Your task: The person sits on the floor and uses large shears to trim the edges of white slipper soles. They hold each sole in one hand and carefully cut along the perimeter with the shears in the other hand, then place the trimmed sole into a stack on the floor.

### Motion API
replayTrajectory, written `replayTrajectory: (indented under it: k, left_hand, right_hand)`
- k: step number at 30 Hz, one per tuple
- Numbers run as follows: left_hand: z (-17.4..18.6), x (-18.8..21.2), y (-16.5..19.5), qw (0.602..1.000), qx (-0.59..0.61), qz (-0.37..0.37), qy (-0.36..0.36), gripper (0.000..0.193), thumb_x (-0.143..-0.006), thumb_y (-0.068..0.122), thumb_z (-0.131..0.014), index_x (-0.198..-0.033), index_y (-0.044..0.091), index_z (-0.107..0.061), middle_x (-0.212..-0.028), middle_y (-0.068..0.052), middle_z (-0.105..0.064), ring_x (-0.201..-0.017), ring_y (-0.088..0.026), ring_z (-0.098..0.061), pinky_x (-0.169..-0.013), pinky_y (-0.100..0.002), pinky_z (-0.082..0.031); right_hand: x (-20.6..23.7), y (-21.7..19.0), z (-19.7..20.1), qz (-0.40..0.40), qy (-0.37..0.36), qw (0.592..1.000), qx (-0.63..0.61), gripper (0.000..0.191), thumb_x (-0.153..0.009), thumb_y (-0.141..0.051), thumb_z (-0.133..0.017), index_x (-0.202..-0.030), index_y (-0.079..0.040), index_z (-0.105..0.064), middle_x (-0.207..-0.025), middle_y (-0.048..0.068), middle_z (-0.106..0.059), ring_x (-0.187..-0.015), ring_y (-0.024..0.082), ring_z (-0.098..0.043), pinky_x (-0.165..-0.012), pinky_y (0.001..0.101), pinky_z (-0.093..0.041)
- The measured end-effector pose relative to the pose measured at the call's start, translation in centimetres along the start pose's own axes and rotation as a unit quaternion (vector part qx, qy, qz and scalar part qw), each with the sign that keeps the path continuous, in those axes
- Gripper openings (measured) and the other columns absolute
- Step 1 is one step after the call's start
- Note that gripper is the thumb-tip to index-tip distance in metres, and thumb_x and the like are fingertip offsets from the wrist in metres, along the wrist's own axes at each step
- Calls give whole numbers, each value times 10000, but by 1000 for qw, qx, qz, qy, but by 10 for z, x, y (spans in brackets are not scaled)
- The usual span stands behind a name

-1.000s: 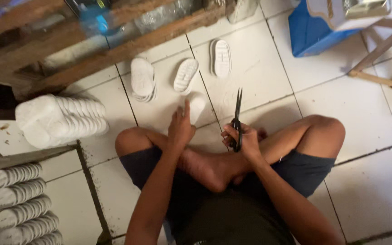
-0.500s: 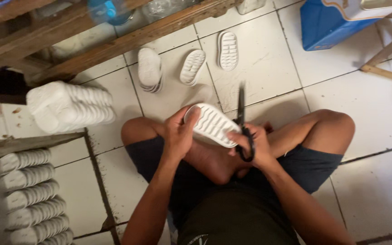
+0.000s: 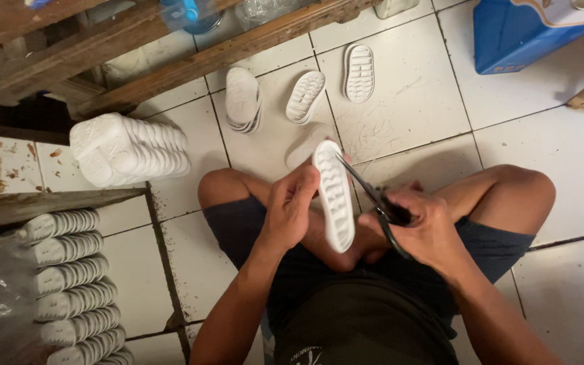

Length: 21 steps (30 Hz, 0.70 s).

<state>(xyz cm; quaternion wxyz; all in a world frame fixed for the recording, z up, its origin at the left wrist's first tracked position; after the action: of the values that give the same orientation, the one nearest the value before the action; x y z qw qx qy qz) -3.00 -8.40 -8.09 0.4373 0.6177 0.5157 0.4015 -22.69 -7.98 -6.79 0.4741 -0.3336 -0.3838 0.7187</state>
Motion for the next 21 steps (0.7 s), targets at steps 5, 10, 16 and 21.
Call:
replayTrajectory:
  k: [5, 10, 16, 21]
  left_hand:
    - [-6, 4, 6, 997, -57, -14, 43, 549, -1167, 329, -335, -1490, -83, -499, -1328, -185, -700, -1173, -231, -699, -1048, -350, -559]
    - [-16, 4, 33, 984, -149, -75, 58, 564, -1160, 366, -313, -1494, -65, -454, -1294, -167, -686, -1176, -244, -664, -1034, -350, -514]
    - [-11, 9, 29, 984, -152, 60, 65, 689, -1138, 451, -290, -1054, -29, -777, -858, -109, -793, -747, -158, -760, -734, -292, -625]
    - [-19, 12, 29, 992, -58, 94, 54, 674, -1105, 474, -291, -1140, -36, -731, -918, -123, -787, -774, -154, -763, -713, -277, -635]
  right_hand:
    - [-5, -11, 7, -3, -4, 996, 93, 383, -760, -220, -884, -963, 71, -739, -844, 146, -738, -679, 178, -694, -690, 345, -576]
    - [-5, -10, -7, -33, -19, 999, -8, 359, -798, -192, -839, -1018, 76, -747, -829, 123, -766, -666, 229, -701, -632, 322, -561]
    - [-4, -15, 9, 30, 13, 981, 190, 311, -755, -131, -829, -973, 66, -727, -824, 155, -726, -636, 243, -692, -557, 343, -563]
    - [-3, -34, 21, 149, 27, 947, 282, 404, -711, -243, -822, -976, 34, -696, -939, 162, -724, -789, 307, -712, -666, 389, -565]
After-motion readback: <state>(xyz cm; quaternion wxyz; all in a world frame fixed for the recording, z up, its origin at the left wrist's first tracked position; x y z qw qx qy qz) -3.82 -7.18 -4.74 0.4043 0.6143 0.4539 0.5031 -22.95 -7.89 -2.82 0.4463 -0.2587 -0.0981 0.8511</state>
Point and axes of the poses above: each hand's wrist, its own x-axis away from the middle knuckle, its own z-axis out of the back of the hand, y = z × x, the point moved 9 cm from there along -x, towards the middle knuckle
